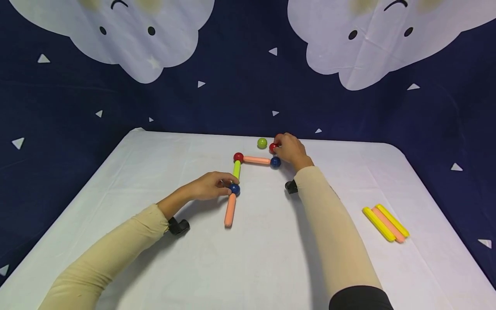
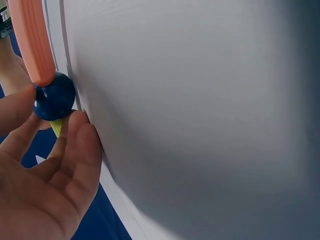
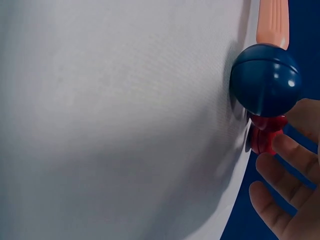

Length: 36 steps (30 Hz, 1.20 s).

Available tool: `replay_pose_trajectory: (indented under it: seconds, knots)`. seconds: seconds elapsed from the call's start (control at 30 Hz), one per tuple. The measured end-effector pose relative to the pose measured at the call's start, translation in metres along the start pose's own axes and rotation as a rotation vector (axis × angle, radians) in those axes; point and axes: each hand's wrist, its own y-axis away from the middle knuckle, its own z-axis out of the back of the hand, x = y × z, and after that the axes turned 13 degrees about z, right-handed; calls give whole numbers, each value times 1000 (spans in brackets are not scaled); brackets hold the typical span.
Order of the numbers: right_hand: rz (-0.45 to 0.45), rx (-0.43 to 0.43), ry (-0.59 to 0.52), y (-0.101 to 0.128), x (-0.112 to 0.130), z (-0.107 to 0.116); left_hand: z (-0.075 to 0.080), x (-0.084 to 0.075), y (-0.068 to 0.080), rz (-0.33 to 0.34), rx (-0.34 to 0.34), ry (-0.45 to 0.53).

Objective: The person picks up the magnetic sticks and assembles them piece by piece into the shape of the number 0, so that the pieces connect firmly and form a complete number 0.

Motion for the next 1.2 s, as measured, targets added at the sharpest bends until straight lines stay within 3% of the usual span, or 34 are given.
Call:
replay_pose_trajectory:
  seconds: [0.33,0.73,0.83,1.03,1.2]
  knots:
    - [-79,-67,-65,4,0,-1,-3,-7,-5,21,1,12]
    - [47,-116,-193,25,-6,15,-2,-10,-5,46,9,-6]
    - [84,-56,-263,34,-2,20,0,-9,-3,61,4,-2]
    - [137,152,-474,48,4,19,2,-7,-1,74,11,2]
    - [161,202,-473,52,4,13,1,-8,-3,63,12,-3]
